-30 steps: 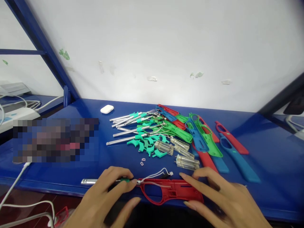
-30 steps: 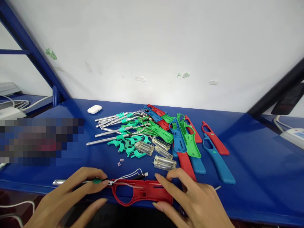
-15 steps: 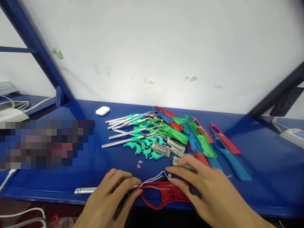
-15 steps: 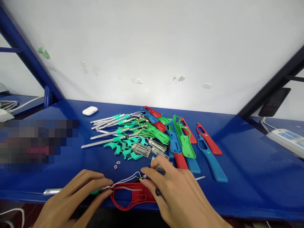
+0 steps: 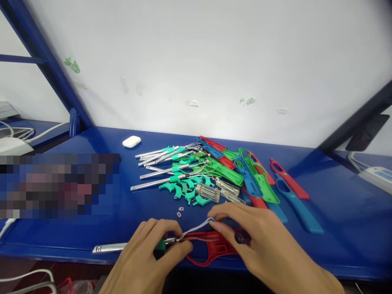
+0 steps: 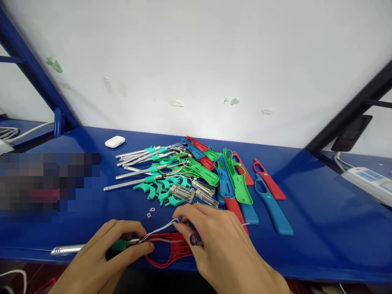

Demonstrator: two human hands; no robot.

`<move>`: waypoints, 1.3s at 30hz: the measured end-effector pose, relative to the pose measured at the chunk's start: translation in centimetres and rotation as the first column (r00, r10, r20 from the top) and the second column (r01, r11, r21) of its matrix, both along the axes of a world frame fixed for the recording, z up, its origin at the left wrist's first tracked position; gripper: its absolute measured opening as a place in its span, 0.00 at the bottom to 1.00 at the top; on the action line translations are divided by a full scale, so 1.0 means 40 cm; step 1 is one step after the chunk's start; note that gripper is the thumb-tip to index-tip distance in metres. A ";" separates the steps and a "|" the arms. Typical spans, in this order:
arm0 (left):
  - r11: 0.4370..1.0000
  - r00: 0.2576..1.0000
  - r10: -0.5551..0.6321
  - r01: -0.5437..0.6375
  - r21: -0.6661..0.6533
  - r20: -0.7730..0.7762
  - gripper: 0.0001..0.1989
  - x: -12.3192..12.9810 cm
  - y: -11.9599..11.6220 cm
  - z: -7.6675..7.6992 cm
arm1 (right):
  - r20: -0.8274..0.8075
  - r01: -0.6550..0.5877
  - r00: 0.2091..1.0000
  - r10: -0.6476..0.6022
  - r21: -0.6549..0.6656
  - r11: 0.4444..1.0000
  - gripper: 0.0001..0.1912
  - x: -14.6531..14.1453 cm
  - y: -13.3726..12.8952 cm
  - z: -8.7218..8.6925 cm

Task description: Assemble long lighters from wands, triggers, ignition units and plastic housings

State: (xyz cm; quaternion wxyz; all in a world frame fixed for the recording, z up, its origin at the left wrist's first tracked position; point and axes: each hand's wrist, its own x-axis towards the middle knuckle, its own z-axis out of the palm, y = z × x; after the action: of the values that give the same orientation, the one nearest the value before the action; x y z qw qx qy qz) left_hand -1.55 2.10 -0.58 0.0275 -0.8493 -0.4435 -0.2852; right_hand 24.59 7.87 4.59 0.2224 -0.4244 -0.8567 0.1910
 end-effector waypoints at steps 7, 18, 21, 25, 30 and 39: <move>1.000 0.997 0.005 -0.003 0.025 -0.080 0.30 -0.009 0.000 -0.018 | -0.034 -0.061 0.998 0.059 -0.054 0.997 0.06 0.011 -0.016 -0.015; 1.000 0.989 0.010 -0.007 0.018 -0.146 0.31 -0.004 0.006 -0.020 | -0.116 -0.135 0.985 0.127 -0.067 0.989 0.15 0.034 -0.033 -0.045; 1.000 0.986 0.011 -0.010 0.009 -0.165 0.35 -0.005 0.004 -0.021 | -0.114 -0.124 0.986 0.118 -0.050 0.991 0.15 0.040 -0.038 -0.045; 1.000 0.983 0.026 -0.023 0.019 -0.179 0.37 -0.003 -0.003 -0.017 | -0.133 -0.091 0.987 0.091 0.006 0.996 0.13 0.050 -0.040 -0.051; 0.999 0.989 0.032 -0.029 0.022 -0.146 0.31 -0.001 -0.003 -0.015 | -0.163 -0.092 0.982 0.091 0.001 0.996 0.08 0.059 -0.036 -0.059; 0.997 0.985 0.072 -0.077 -0.031 -0.156 0.37 -0.008 -0.018 -0.037 | 0.061 -0.155 0.988 0.145 0.243 0.958 0.23 0.070 -0.047 -0.044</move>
State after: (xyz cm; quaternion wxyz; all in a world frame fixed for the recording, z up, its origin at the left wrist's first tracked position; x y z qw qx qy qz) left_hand -1.87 1.39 -2.06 0.0567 -0.8520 -0.4766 -0.2092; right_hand 27.39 6.01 2.85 0.2399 -0.3313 -0.9081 0.0902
